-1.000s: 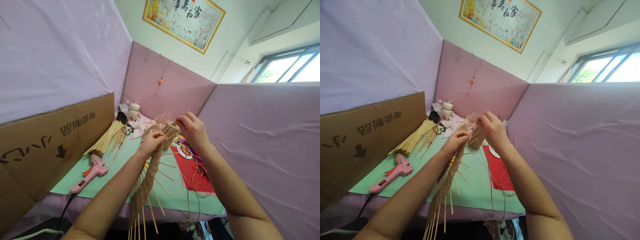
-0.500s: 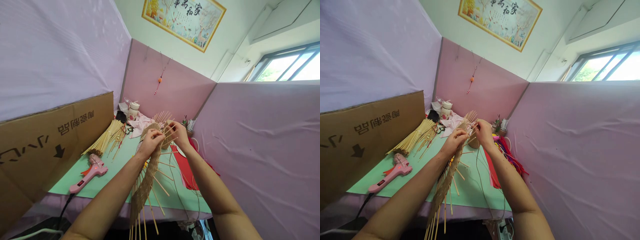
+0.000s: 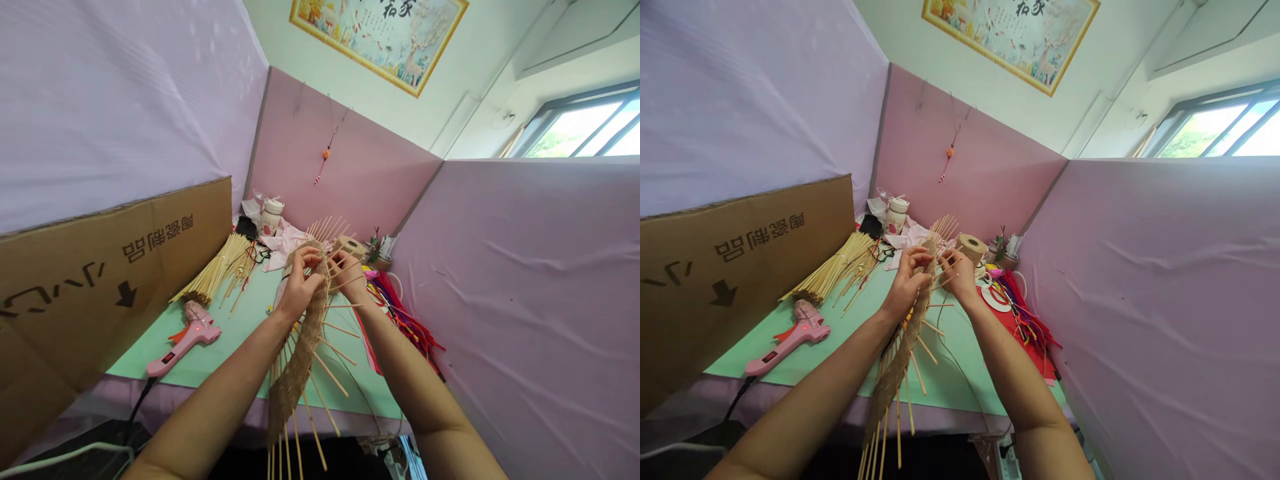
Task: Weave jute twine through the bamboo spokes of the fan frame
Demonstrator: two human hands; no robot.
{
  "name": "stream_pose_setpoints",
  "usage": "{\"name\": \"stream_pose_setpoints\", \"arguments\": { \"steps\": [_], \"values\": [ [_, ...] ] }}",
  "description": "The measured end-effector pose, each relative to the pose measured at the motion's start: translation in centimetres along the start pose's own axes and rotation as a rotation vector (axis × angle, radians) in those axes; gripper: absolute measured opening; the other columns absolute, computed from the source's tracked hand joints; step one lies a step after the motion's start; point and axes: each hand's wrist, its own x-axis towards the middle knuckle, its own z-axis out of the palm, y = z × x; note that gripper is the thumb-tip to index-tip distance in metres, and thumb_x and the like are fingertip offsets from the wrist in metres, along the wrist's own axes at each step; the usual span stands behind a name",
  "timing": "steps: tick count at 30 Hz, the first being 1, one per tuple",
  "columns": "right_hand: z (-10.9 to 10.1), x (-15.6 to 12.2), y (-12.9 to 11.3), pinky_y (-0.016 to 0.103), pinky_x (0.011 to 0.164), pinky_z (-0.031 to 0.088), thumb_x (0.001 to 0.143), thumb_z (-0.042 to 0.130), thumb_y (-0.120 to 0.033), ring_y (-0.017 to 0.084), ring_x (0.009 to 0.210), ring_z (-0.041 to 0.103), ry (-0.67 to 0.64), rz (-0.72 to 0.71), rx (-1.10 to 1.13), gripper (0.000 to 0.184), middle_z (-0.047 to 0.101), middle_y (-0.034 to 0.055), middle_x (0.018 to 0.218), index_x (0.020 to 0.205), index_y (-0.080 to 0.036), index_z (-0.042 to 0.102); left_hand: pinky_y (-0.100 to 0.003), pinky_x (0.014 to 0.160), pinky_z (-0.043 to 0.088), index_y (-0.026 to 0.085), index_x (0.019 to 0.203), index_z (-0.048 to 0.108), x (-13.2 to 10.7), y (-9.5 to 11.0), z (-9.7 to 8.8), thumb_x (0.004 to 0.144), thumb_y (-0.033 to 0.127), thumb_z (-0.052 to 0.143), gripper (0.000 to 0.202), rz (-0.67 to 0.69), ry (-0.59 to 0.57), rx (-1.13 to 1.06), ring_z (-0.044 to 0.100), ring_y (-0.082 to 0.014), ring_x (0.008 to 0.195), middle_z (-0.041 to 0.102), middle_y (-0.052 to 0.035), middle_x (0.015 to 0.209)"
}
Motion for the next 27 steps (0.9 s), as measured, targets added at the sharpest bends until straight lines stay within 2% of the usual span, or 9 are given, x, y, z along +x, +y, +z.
{"name": "stream_pose_setpoints", "arguments": {
  "steps": [2, 4, 8, 12, 16, 20, 23, 27],
  "values": [
    [0.4, -0.1, -0.2, 0.026, 0.058, 0.036, 0.075, 0.054, -0.032, 0.014, 0.059, 0.049, -0.006, 0.007, -0.001, 0.015, 0.059, 0.0006, 0.064, 0.069, -0.019, 0.058, -0.032, 0.1, 0.039, 0.023, 0.103, 0.059, 0.1, 0.0, -0.2, 0.071, 0.014, 0.048, 0.035, 0.061, -0.043, 0.055, 0.051, -0.0182, 0.108, 0.056, -0.0042, 0.108],
    [0.8, -0.2, -0.1, 0.026, 0.058, 0.035, 0.075, 0.055, -0.032, 0.014, 0.058, 0.048, -0.027, 0.016, 0.009, 0.015, 0.058, 0.0001, 0.063, 0.068, -0.019, 0.057, -0.033, 0.104, 0.035, 0.021, 0.09, 0.064, 0.1, 0.1, -0.4, 0.073, 0.015, 0.045, 0.026, 0.086, -0.063, 0.098, 0.049, -0.0194, 0.112, 0.054, -0.005, 0.108],
    [0.7, 0.1, 0.7, 0.026, 0.055, 0.036, 0.077, 0.057, -0.039, 0.013, 0.056, 0.048, -0.005, 0.015, 0.091, 0.021, 0.057, 0.0001, 0.062, 0.069, -0.019, 0.055, -0.033, 0.104, 0.036, 0.02, 0.084, 0.065, 0.1, 0.1, -0.8, 0.073, 0.017, 0.045, 0.023, 0.055, -0.025, 0.13, 0.048, -0.0206, 0.115, 0.049, -0.0062, 0.11],
    [-1.5, 0.7, 0.5, 0.025, 0.052, 0.039, 0.079, 0.058, -0.043, 0.012, 0.052, 0.048, -0.009, 0.02, 0.267, 0.024, 0.055, -0.002, 0.059, 0.074, -0.02, 0.053, -0.033, 0.104, 0.037, 0.02, 0.084, 0.064, 0.1, 0.1, -0.7, 0.072, 0.015, 0.045, 0.023, 0.051, 0.008, 0.177, 0.047, -0.0205, 0.116, 0.049, -0.0059, 0.107],
    [-4.9, 1.4, -1.7, 0.022, 0.051, 0.037, 0.073, 0.067, -0.042, 0.009, 0.053, 0.047, -0.004, -0.014, 0.351, 0.026, 0.052, -0.0047, 0.06, 0.076, -0.02, 0.054, -0.033, 0.103, 0.038, 0.021, 0.084, 0.065, 0.1, 0.1, -0.5, 0.072, 0.014, 0.045, 0.024, 0.055, 0.005, 0.198, 0.047, -0.0205, 0.115, 0.049, -0.0055, 0.107],
    [-7.4, 2.6, -3.7, 0.021, 0.05, 0.036, 0.073, 0.068, -0.038, 0.007, 0.052, 0.046, -0.02, -0.068, 0.397, 0.023, 0.056, -0.0042, 0.065, 0.081, -0.02, 0.056, -0.033, 0.101, 0.038, 0.02, 0.083, 0.064, 0.1, 0.2, -0.4, 0.072, 0.014, 0.045, 0.024, 0.053, 0.007, 0.206, 0.048, -0.0204, 0.113, 0.049, -0.0056, 0.106],
    [-8.2, 3.8, -4.6, 0.021, 0.049, 0.037, 0.073, 0.068, -0.035, 0.007, 0.052, 0.046, -0.043, -0.074, 0.448, 0.024, 0.06, -0.0028, 0.071, 0.087, -0.02, 0.056, -0.032, 0.1, 0.039, 0.02, 0.084, 0.064, 0.1, 0.1, -0.3, 0.073, 0.014, 0.045, 0.023, 0.045, 0.001, 0.207, 0.048, -0.02, 0.112, 0.049, -0.0054, 0.107],
    [-7.5, 5.2, -5.2, 0.022, 0.054, 0.041, 0.07, 0.068, -0.031, 0.007, 0.055, 0.051, -0.008, -0.098, 0.462, 0.021, 0.064, -0.0015, 0.072, 0.084, -0.02, 0.057, -0.034, 0.101, 0.039, 0.02, 0.083, 0.063, 0.1, 0.1, -0.2, 0.073, 0.014, 0.045, 0.021, 0.049, -0.018, 0.202, 0.049, -0.0206, 0.111, 0.049, -0.0057, 0.106]
  ]
}}
